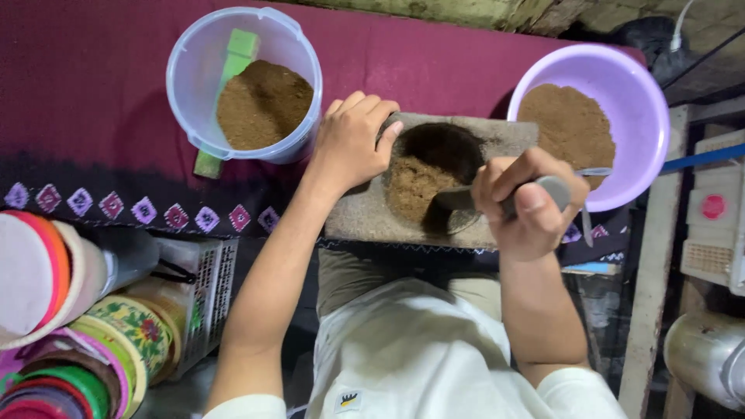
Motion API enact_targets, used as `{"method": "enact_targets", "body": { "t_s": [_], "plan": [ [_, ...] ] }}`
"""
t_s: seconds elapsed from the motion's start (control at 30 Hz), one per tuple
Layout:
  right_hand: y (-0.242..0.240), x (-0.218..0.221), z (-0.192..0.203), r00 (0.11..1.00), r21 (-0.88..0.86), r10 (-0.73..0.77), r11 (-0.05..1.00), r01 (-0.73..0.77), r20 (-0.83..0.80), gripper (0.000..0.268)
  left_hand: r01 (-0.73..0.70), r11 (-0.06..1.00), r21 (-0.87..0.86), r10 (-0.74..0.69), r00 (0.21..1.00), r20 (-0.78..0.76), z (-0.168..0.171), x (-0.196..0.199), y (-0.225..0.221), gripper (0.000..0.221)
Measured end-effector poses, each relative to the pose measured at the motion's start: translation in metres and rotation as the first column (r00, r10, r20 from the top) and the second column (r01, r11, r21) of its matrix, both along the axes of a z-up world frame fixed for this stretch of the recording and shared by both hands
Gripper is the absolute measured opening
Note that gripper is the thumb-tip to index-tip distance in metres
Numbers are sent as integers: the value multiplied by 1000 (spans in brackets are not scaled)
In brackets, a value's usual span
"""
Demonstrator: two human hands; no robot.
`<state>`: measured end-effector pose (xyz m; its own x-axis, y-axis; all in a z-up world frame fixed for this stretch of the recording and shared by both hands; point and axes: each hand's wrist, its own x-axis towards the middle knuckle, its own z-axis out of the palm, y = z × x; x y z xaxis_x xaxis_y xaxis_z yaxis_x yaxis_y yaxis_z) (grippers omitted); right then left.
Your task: Pounding and grinding a brown powdered substance in a stone mortar using a heavy pestle and a metal spoon.
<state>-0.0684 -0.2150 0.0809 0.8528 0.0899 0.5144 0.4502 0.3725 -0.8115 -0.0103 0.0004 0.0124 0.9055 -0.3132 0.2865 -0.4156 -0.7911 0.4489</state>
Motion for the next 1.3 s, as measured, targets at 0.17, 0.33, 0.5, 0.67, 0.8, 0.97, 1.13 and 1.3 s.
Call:
{"method": "enact_targets", "body": {
  "t_s": [0.17, 0.33, 0.5, 0.67, 0.8, 0.97, 1.13, 1.3],
  "plan": [
    [-18, -17, 7, 999, 18, 45, 999, -45, -1, 30, 8, 1000, -17, -8, 999, -34, -1, 2, -1, 21],
    [-26, -26, 55, 968, -116, 56, 993, -28, 245, 24, 18, 1000, -23, -20, 998, -54, -2, -1, -2, 23],
    [-2, 14, 16, 945, -1, 279, 959, -283, 170, 35, 10, 1000, -22, -11, 999, -39, -2, 3, -1, 23],
    [9, 22, -13, 994, 31, -108, 994, 109, -35, 43, 16, 1000, -27, -17, 997, -73, 0, 7, -1, 24],
    [-6, 21, -24, 993, 129, -61, 991, 47, 105, 37, 49, 998, -35, -48, 999, 24, -7, 7, 1, 31],
    [-12, 0, 34, 957, 48, -110, 994, 101, 267, 41, 22, 998, -54, -24, 999, -37, -5, 6, -1, 22],
    [19, 41, 2, 1000, 7, -9, 1000, 9, 8, 11, 18, 999, -33, -19, 999, -46, -4, 6, -2, 25],
    [35, 56, 13, 989, -45, -4, 999, -3, -147, 38, 6, 1000, 0, -6, 995, -95, 2, 4, -2, 28]
  ]
}}
